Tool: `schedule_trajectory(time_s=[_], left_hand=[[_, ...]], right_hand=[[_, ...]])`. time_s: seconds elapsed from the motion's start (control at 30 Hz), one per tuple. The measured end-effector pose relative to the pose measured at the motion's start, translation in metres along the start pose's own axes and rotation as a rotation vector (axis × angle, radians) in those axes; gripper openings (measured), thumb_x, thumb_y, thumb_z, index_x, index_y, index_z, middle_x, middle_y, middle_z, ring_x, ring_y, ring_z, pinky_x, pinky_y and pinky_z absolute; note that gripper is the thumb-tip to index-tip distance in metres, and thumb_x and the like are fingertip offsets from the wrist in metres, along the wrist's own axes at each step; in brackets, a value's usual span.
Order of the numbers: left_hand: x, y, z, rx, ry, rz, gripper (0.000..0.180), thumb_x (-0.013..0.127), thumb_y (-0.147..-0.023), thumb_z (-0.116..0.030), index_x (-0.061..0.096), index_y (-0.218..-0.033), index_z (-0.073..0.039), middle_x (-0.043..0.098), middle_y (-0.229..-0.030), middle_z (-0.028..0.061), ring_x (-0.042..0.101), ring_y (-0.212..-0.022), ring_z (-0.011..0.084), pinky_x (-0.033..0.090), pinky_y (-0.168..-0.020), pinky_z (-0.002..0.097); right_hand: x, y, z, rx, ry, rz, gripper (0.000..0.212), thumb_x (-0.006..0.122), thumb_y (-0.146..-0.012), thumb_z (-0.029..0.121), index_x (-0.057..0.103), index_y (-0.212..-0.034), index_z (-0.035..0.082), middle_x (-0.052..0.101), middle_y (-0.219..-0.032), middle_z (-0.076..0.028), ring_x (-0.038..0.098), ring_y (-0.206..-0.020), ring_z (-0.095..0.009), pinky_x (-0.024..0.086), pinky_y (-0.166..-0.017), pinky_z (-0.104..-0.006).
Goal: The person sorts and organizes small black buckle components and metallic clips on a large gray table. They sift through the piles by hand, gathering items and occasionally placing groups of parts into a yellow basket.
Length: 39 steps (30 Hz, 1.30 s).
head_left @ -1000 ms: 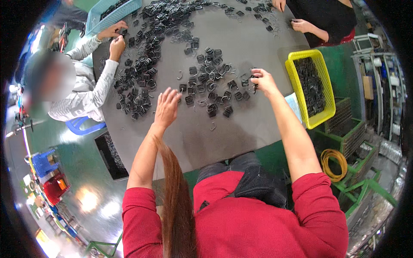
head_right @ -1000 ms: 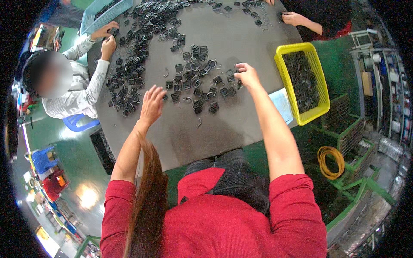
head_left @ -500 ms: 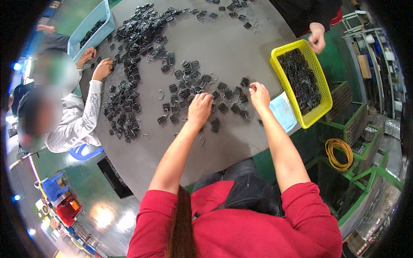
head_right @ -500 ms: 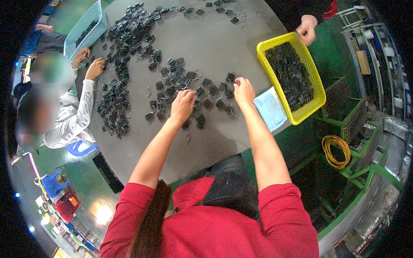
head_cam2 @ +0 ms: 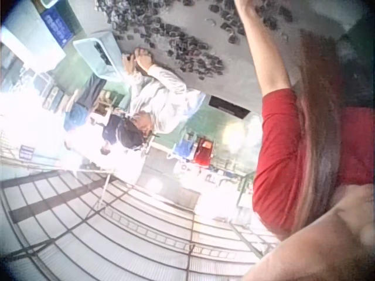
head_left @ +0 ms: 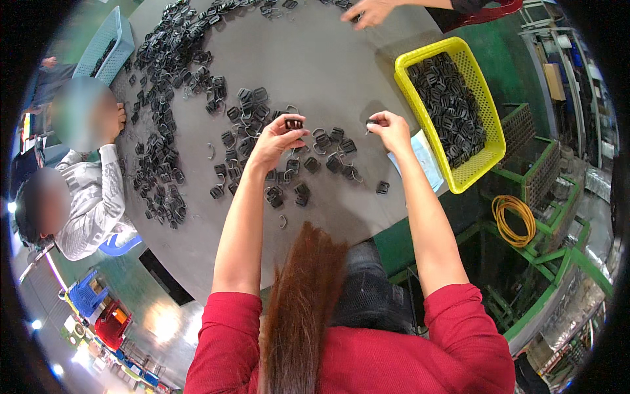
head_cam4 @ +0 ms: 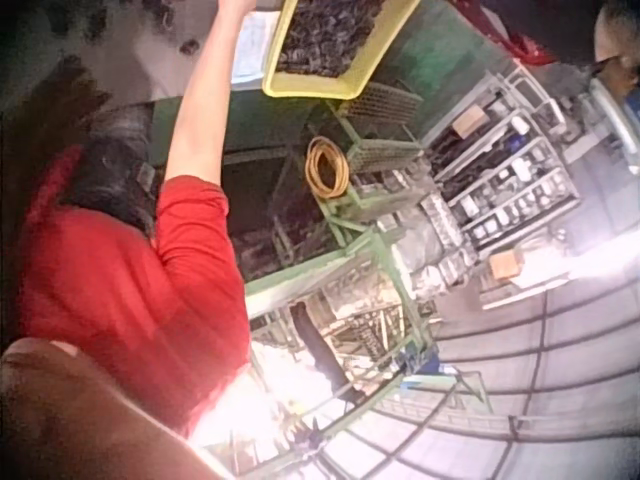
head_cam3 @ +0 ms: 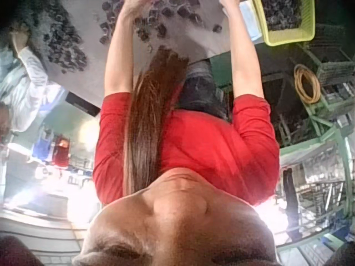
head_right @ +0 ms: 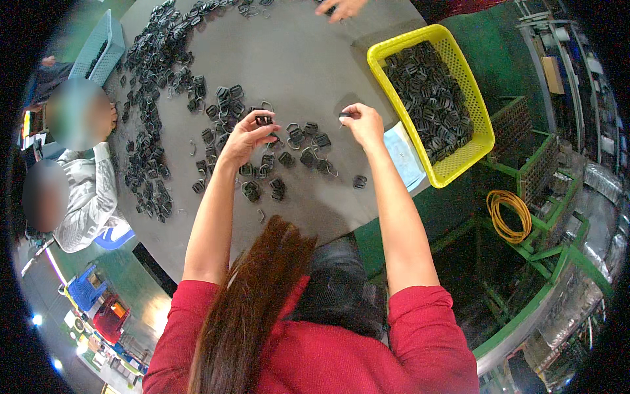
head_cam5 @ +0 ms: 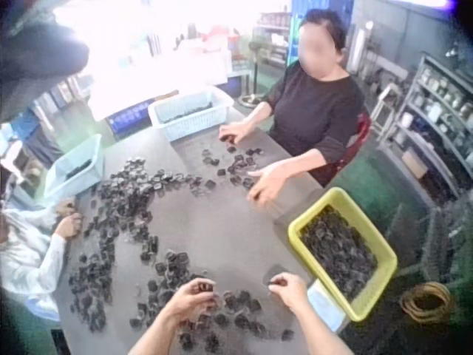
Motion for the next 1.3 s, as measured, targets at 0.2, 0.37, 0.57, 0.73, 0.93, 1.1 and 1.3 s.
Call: schedule_trajectory(time_s=[0.2, 0.37, 0.57, 0.73, 0.93, 1.1, 1.3], left_hand=[[0.028, -0.01, -0.003, 0.077, -0.968, -0.284, 0.028, 0.07, -0.078, -0.026, 0.057, -0.089, -0.004, 0.06, -0.081, 0.0087, 0.06, -0.076, 0.0206, 0.049, -0.065, 0.033], [0.036, 0.001, 0.011, 0.383, -1.223, -0.332, 0.024, 0.073, -0.073, -0.018, 0.057, -0.079, -0.001, 0.059, -0.081, 0.0115, 0.06, -0.074, 0.0266, 0.048, -0.067, 0.0344], [-0.011, 0.041, 0.001, -0.132, -0.003, 0.038, 0.012, 0.065, -0.083, -0.016, 0.058, -0.092, -0.011, 0.059, -0.085, -0.0025, 0.057, -0.074, 0.0073, 0.049, -0.06, 0.0238], [-0.049, 0.041, -0.002, -0.154, -0.088, -0.277, 0.024, 0.063, -0.084, -0.034, 0.062, -0.088, -0.01, 0.063, -0.083, -0.0029, 0.059, -0.069, 0.0077, 0.045, -0.05, 0.0218], [-0.017, 0.026, -0.001, 0.083, -1.434, -0.6, 0.04, 0.071, -0.074, -0.039, 0.06, -0.093, -0.006, 0.067, -0.082, 0.0154, 0.065, -0.07, 0.0289, 0.052, -0.063, 0.037], [-0.005, 0.006, 0.012, -0.064, -1.269, -0.419, 0.034, 0.072, -0.074, -0.03, 0.06, -0.086, -0.001, 0.066, -0.078, 0.0148, 0.066, -0.071, 0.0274, 0.051, -0.062, 0.0336], [-0.033, 0.042, 0.003, -0.159, -0.194, 0.094, 0.018, 0.067, -0.082, -0.021, 0.056, -0.085, -0.008, 0.058, -0.077, 0.0014, 0.056, -0.064, 0.0092, 0.041, -0.048, 0.0214]], right_hand=[[-0.006, 0.04, -0.011, 0.318, -0.499, 0.169, 0.026, 0.071, -0.076, 0.022, 0.067, -0.1, 0.012, 0.066, -0.085, 0.004, 0.06, -0.076, -0.008, 0.042, -0.066, -0.0243], [-0.006, 0.048, -0.007, 0.268, -0.515, 0.132, 0.026, 0.068, -0.078, 0.023, 0.064, -0.103, 0.013, 0.065, -0.089, 0.003, 0.058, -0.08, -0.005, 0.042, -0.067, -0.0237], [0.029, 0.045, -0.017, 0.204, -0.025, 0.047, 0.028, 0.068, -0.076, 0.025, 0.057, -0.096, 0.009, 0.063, -0.09, -0.006, 0.062, -0.081, -0.02, 0.048, -0.072, -0.035], [0.069, 0.049, 0.025, 0.029, 0.194, 0.029, 0.032, 0.074, -0.071, 0.022, 0.054, -0.088, 0.004, 0.063, -0.084, -0.009, 0.06, -0.075, -0.021, 0.047, -0.065, -0.0332], [0.032, 0.073, 0.041, 0.247, -1.053, 0.498, 0.016, 0.068, -0.079, 0.022, 0.057, -0.087, 0.015, 0.058, -0.078, 0.005, 0.057, -0.07, -0.005, 0.039, -0.054, -0.0182], [0.045, 0.03, 0.016, 0.224, -0.18, 0.215, 0.025, 0.07, -0.075, 0.025, 0.058, -0.091, 0.009, 0.063, -0.091, -0.004, 0.062, -0.085, -0.018, 0.049, -0.065, -0.0294], [0.087, 0.013, 0.031, 0.08, 0.092, 0.098, 0.029, 0.076, -0.07, 0.027, 0.06, -0.083, 0.006, 0.061, -0.076, -0.002, 0.057, -0.069, -0.014, 0.045, -0.059, -0.0286]])
Point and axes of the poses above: each hand's wrist, its own y-axis away from the middle knuckle, its own x-axis out of the palm, z = x × y, the point moved 7 cm from there along -y, towards the middle knuckle
